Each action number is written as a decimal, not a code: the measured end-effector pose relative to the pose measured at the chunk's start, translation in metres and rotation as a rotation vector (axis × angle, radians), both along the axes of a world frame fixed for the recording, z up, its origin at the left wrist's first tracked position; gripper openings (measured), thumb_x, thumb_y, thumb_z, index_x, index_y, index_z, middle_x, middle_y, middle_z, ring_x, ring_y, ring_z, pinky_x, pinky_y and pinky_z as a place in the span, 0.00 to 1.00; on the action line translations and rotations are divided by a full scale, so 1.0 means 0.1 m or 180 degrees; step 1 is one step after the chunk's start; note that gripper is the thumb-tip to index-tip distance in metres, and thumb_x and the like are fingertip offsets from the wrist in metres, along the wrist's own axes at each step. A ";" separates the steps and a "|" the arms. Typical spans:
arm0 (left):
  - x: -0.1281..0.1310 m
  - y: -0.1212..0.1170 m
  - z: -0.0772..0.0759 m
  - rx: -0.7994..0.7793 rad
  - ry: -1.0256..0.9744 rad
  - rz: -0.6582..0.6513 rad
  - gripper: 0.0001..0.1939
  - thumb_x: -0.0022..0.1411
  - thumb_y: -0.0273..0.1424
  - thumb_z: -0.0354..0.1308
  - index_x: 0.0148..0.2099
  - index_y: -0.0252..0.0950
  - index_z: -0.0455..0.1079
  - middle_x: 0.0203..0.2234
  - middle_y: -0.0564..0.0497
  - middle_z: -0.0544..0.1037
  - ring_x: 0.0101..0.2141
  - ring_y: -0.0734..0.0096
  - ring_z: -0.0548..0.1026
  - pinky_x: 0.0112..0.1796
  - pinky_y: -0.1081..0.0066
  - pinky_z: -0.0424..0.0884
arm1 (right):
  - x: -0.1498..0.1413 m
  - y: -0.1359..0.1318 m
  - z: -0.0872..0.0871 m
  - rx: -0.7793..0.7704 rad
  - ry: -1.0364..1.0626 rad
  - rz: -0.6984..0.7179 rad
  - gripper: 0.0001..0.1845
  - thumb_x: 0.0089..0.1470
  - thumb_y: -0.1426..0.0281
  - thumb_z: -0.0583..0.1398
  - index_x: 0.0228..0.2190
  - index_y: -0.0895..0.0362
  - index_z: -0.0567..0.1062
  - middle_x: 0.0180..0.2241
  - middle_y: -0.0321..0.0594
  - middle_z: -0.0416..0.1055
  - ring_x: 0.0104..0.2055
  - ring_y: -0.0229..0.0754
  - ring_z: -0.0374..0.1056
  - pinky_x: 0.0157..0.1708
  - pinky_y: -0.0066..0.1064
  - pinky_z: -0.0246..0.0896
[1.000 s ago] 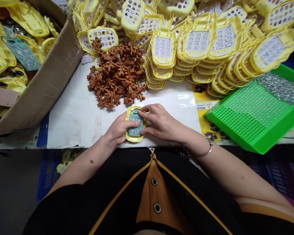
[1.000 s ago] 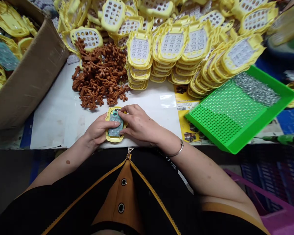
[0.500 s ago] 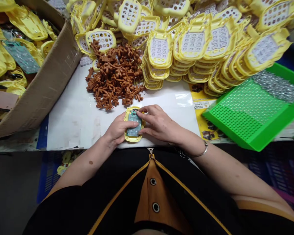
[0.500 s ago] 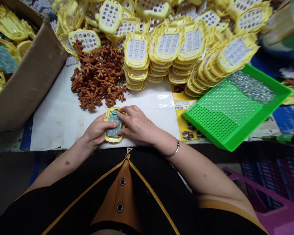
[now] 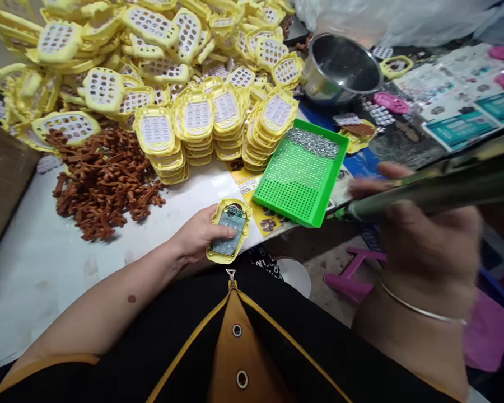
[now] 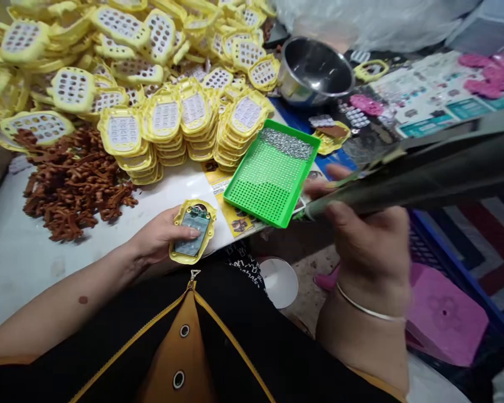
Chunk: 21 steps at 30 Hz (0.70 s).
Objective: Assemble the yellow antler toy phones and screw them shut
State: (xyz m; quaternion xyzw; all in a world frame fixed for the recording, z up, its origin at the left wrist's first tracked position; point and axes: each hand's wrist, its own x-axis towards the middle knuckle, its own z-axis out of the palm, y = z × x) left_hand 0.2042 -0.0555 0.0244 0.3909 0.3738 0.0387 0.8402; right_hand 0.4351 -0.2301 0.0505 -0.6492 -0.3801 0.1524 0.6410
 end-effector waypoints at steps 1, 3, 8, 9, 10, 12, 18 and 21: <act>0.10 -0.02 0.00 -0.0043 -0.0003 -0.0085 0.23 0.38 0.22 0.69 0.40 0.32 0.69 0.28 0.49 0.78 0.26 0.70 0.75 0.30 0.70 0.71 | 0.04 0.03 0.00 0.0108 0.0240 0.0087 0.15 0.41 0.56 0.69 0.31 0.50 0.78 0.26 0.37 0.73 0.28 0.43 0.70 0.31 0.40 0.68; 0.25 -0.07 0.00 -0.0121 -0.0013 -0.0196 0.23 0.38 0.22 0.68 0.40 0.32 0.69 0.28 0.50 0.78 0.26 0.71 0.75 0.30 0.71 0.70 | 0.09 0.15 0.01 0.0395 0.0514 0.0377 0.17 0.38 0.60 0.71 0.32 0.52 0.78 0.20 0.34 0.70 0.23 0.39 0.67 0.25 0.35 0.65; 0.37 -0.13 -0.06 -0.0286 0.0056 -0.0154 0.24 0.39 0.22 0.69 0.41 0.33 0.67 0.30 0.49 0.79 0.27 0.70 0.76 0.30 0.70 0.71 | 0.14 0.64 -0.07 0.1431 0.0247 0.0600 0.19 0.43 0.70 0.67 0.40 0.48 0.75 0.17 0.27 0.68 0.16 0.36 0.63 0.17 0.30 0.62; 0.37 -0.14 -0.09 -0.0323 0.0085 -0.0116 0.24 0.39 0.23 0.69 0.42 0.33 0.67 0.30 0.49 0.79 0.27 0.70 0.76 0.30 0.70 0.72 | 0.15 0.74 -0.12 0.1581 0.0192 0.0642 0.19 0.44 0.70 0.66 0.41 0.47 0.75 0.17 0.26 0.66 0.15 0.35 0.62 0.16 0.29 0.61; 0.36 -0.15 -0.13 -0.0350 0.0118 -0.0088 0.24 0.39 0.23 0.69 0.42 0.33 0.67 0.30 0.49 0.79 0.27 0.70 0.76 0.30 0.70 0.72 | 0.16 0.83 -0.18 0.1665 0.0134 0.0692 0.19 0.45 0.70 0.65 0.41 0.47 0.74 0.17 0.25 0.65 0.15 0.34 0.61 0.16 0.29 0.60; 0.33 -0.15 -0.18 -0.0365 0.0194 -0.0063 0.24 0.39 0.23 0.69 0.42 0.32 0.68 0.30 0.49 0.78 0.27 0.70 0.76 0.31 0.70 0.72 | 0.19 0.97 -0.30 0.1668 0.0053 0.0684 0.16 0.46 0.69 0.64 0.40 0.45 0.73 0.17 0.25 0.63 0.15 0.33 0.61 0.16 0.29 0.60; 0.31 -0.12 -0.25 -0.0384 0.0292 -0.0128 0.26 0.40 0.24 0.69 0.44 0.32 0.67 0.31 0.48 0.78 0.27 0.71 0.76 0.29 0.71 0.73 | 0.22 1.11 -0.47 0.1312 0.0001 0.0463 0.13 0.46 0.61 0.65 0.37 0.40 0.71 0.20 0.27 0.64 0.16 0.34 0.59 0.17 0.32 0.60; 0.32 -0.10 -0.26 -0.0435 0.0300 -0.0158 0.26 0.40 0.25 0.70 0.44 0.32 0.66 0.32 0.47 0.78 0.27 0.70 0.76 0.29 0.71 0.73 | 0.23 1.12 -0.50 0.1182 0.0002 0.0513 0.14 0.47 0.60 0.65 0.38 0.39 0.71 0.22 0.28 0.66 0.17 0.35 0.60 0.16 0.33 0.60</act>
